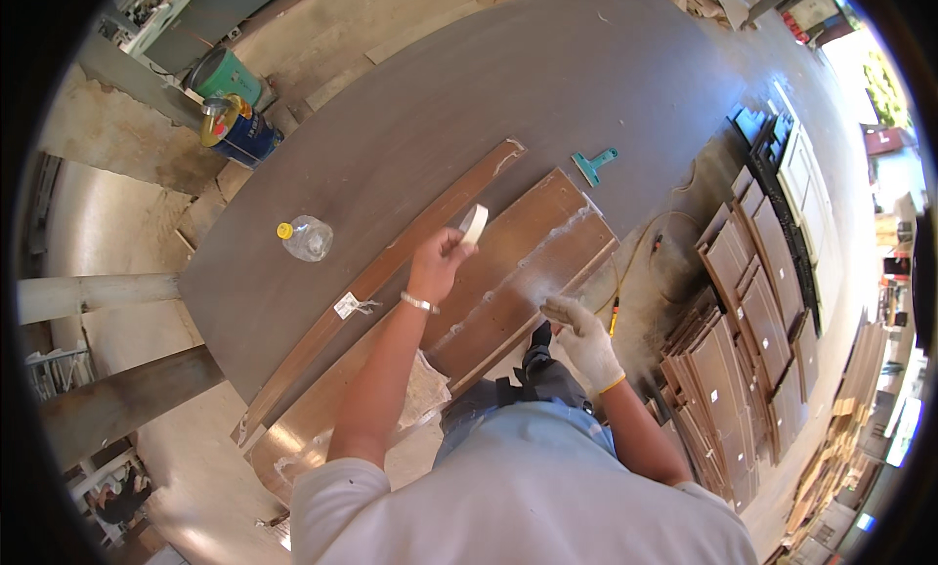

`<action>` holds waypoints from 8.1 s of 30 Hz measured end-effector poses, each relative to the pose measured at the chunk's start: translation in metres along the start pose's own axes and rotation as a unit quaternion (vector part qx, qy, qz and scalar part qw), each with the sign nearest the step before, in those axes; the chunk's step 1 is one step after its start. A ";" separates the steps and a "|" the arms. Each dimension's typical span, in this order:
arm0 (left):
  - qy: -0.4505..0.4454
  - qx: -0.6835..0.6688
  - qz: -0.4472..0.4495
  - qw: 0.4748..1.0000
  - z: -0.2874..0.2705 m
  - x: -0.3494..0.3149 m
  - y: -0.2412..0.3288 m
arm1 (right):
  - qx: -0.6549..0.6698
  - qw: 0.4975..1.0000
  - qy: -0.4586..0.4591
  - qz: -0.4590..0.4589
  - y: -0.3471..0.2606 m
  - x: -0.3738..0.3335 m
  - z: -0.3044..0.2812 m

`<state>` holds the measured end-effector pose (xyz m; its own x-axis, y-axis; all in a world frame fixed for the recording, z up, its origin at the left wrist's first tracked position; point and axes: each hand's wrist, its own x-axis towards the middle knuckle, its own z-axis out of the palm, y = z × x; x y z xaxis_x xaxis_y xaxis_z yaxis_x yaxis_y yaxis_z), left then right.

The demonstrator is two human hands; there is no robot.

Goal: The person wipes a curved wooden panel with a cloth, then applies small pieces of masking tape along its edges. They repeat this process on multiple panels, wiping and taping each one before moving to the next.

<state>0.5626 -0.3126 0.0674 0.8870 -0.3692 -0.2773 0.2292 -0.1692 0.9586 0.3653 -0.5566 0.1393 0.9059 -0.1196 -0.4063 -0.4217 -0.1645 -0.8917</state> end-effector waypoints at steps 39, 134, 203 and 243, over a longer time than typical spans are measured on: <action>0.013 0.200 0.171 0.965 0.326 -0.155 0.167 | -0.102 0.934 0.061 -0.337 -0.004 -0.070 -0.195; -0.047 0.060 -0.022 0.997 0.280 -0.156 0.085 | -0.221 0.968 0.001 -0.116 0.061 -0.073 -0.175; -0.090 0.043 -0.106 0.989 0.266 -0.029 0.036 | 0.178 0.961 0.180 0.111 0.079 0.001 -0.096; -0.194 0.256 0.178 0.930 0.240 -0.056 0.128 | 0.155 0.976 0.061 0.142 -0.006 -0.026 -0.153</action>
<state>0.4465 -0.5328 0.1900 0.6360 -0.7703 -0.0460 -0.3609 -0.3497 0.8646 0.3387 -0.7023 0.1859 0.7348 -0.2370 -0.6355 -0.6052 0.1939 -0.7721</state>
